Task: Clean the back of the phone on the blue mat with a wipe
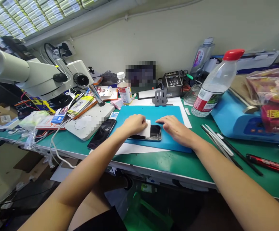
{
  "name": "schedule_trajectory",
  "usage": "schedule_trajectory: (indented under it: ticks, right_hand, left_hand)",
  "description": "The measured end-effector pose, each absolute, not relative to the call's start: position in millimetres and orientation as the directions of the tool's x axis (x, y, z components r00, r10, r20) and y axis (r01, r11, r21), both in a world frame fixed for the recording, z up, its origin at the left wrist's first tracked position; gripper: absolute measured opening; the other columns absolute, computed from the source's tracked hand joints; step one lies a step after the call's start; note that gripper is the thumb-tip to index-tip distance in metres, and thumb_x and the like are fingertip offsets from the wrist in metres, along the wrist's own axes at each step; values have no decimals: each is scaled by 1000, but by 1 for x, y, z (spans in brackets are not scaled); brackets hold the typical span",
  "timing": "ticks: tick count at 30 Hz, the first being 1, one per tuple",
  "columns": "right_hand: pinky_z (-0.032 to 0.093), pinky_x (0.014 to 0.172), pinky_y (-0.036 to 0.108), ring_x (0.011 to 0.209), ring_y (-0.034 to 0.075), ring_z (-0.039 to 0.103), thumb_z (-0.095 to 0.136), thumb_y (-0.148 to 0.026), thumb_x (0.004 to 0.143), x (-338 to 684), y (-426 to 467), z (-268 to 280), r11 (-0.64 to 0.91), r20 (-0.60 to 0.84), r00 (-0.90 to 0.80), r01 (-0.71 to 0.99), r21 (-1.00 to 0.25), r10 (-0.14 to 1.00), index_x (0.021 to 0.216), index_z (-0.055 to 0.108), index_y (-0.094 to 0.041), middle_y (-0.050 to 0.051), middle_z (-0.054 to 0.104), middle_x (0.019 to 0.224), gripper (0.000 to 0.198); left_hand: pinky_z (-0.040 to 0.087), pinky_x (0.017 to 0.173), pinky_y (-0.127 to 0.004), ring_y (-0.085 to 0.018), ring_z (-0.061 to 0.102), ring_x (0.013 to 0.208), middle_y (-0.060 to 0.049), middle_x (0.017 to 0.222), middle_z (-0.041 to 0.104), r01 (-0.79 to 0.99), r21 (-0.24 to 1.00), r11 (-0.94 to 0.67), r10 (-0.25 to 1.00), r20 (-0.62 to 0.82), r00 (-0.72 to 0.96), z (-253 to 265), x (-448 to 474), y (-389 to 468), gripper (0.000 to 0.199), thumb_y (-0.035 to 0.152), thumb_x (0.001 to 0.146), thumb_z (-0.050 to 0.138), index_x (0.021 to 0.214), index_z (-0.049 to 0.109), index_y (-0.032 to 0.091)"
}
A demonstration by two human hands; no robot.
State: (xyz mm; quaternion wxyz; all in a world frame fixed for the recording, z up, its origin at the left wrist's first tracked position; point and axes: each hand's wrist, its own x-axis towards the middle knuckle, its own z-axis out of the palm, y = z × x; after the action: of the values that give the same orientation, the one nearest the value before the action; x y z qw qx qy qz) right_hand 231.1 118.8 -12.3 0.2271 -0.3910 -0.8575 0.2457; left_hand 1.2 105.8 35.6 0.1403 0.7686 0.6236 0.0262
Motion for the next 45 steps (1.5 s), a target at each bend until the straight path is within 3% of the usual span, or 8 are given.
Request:
schedule_trajectory:
  ticks: [10,13,18,24,35,40,45]
  right_hand:
    - [35,112,61,130,39,48,14,-84,88,229,116,-9,558,178,-601,537,-633,779,131,66,-30,12,66,131,87]
    - [36,111,60,128,39,49,11,-85,87,228,113,-6,551,171,-601,533,-642,781,130,66,-28,13,66,129,90]
    - [35,112,59,126,36,50,10,-85,87,227,114,-7,571,212,-595,516,-638,775,126,67,-23,15,66,127,94]
    - [36,111,59,124,36,51,8,-87,85,228,115,-10,595,239,-601,506,-625,763,124,69,-25,15,67,124,95]
    - [35,111,58,128,36,45,11,-85,87,227,107,-2,546,178,-610,494,-676,772,129,68,-27,13,65,128,92]
    - [35,111,56,126,34,47,9,-85,87,227,107,-3,543,184,-607,483,-687,773,128,68,-25,14,65,125,93]
    - [33,113,53,127,33,48,11,-86,87,228,111,-8,528,215,-560,488,-696,800,123,69,-27,12,65,125,90]
  left_hand:
    - [45,64,-30,-25,69,85,-8,91,74,959,156,-237,950,-171,263,40,-48,86,21,27,95,49,87,68,20]
    - [47,67,-30,-26,70,87,-8,94,75,947,122,-296,938,-150,313,35,-30,87,24,29,99,45,93,67,21]
    - [50,78,-35,-28,71,99,-17,109,71,929,55,-365,927,-70,368,21,37,72,31,20,104,34,118,61,14]
    - [50,78,-33,-26,71,101,-12,108,73,899,18,-438,897,-55,439,22,57,60,37,34,107,30,110,63,18]
    - [48,68,-33,-31,73,88,-13,92,72,959,-195,-204,976,-118,184,22,-33,54,33,29,107,30,107,61,18]
    - [49,68,-33,-31,74,90,-16,95,74,962,-169,-213,974,-116,195,21,0,61,28,13,102,35,105,63,15]
    - [51,75,-32,-27,73,98,-16,106,74,944,-56,-325,944,-86,320,19,58,70,29,16,104,35,116,62,14]
